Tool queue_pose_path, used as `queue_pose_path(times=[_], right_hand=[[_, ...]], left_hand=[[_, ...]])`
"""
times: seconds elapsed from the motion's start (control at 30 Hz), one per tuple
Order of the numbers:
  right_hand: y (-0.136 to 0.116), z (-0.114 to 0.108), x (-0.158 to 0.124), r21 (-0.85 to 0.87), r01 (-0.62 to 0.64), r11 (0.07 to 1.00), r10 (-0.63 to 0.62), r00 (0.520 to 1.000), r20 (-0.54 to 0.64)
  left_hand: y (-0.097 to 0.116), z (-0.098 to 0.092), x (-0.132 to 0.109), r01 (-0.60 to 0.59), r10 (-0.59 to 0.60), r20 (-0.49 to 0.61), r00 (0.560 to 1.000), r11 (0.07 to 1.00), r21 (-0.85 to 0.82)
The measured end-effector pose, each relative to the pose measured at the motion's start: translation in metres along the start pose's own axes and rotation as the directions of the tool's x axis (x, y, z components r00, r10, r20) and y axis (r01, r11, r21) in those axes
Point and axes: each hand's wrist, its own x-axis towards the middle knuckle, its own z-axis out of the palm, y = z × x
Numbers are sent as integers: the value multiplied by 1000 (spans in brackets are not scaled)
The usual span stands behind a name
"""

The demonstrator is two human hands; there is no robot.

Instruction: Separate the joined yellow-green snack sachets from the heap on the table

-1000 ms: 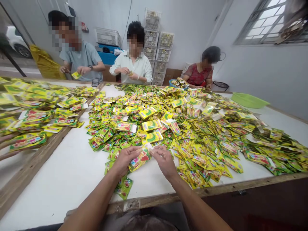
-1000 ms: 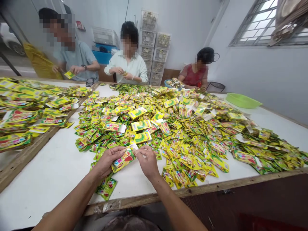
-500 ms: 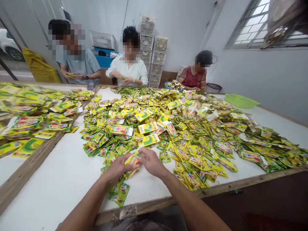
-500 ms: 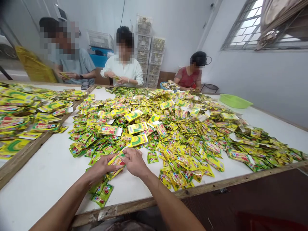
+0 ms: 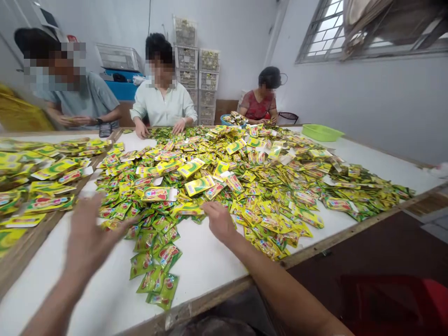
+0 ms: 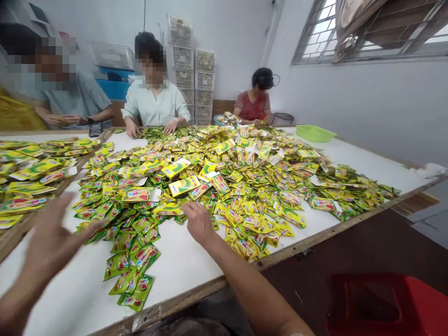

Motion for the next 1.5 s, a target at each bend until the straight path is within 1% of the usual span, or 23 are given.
queue_pose_path(times=[0.03,0.07,0.13,0.2,0.23,0.3,0.37,0.47,0.53,0.6,0.67,0.73,0.77,0.83,0.9,1.0,1.1,1.17,1.23,1.3,1.33,1.4,1.5], right_hand=[[-10,-1,-5,46,49,998,-48,999,-7],[-18,-3,-9,97,86,992,-86,996,-5],[-24,-10,-13,204,95,974,-101,995,18],[-14,-22,-12,226,-6,974,-8,998,60],[-3,-29,-10,172,-95,981,83,994,73],[26,-41,-4,-81,-296,952,301,952,50],[54,-48,0,-323,-404,856,441,896,48],[76,-46,0,-376,-397,837,466,878,110],[76,-42,-3,-357,-380,853,452,880,143],[68,-39,-6,-325,-382,865,443,886,137],[56,-38,-8,-207,-414,886,436,897,71],[43,-35,-10,46,-442,896,443,896,-10],[36,-33,-11,211,-436,875,450,893,-16],[23,-23,-13,506,-408,760,441,896,59],[13,-12,-15,665,-396,633,411,900,144],[8,0,-17,710,-397,581,407,898,169],[7,3,-19,695,-389,605,380,908,177],[6,4,-20,617,-330,714,330,937,120],[4,5,-21,485,-214,848,232,972,23],[1,7,-20,391,-146,909,173,984,-35],[0,7,-20,395,-162,904,188,982,-29],[0,7,-20,487,-246,838,235,968,85],[1,1,-20,596,-341,727,158,928,338]], left_hand=[[19,17,-8,-113,115,86,990,993,-24],[36,33,-15,-196,208,201,957,978,-78],[64,57,-25,-207,272,378,885,957,-204],[79,71,-32,-53,186,485,855,960,-274],[83,74,-34,48,116,512,851,954,-296],[85,78,-38,233,5,543,840,900,-368],[85,82,-43,364,-11,585,811,793,-489],[80,90,-51,547,-4,682,731,601,-583],[76,95,-55,644,-41,733,679,512,-568],[73,97,-58,692,-70,757,650,468,-550],[72,96,-58,700,-86,757,648,459,-547],[74,93,-57,683,-90,739,667,470,-559],[75,91,-56,674,-90,728,680,468,-572],[78,88,-54,673,-69,728,683,449,-588],[80,84,-53,691,-24,755,655,424,-586],[81,81,-52,720,27,794,607,404,-564],[80,81,-52,720,-10,795,607,429,-545],[78,83,-53,676,-8,769,639,484,-556],[77,86,-53,607,29,734,678,541,-582],[75,88,-53,551,52,709,704,590,-590],[74,88,-53,541,52,707,705,606,-583],[73,87,-53,568,30,720,694,592,-572],[71,84,-51,646,16,744,668,484,-591]])
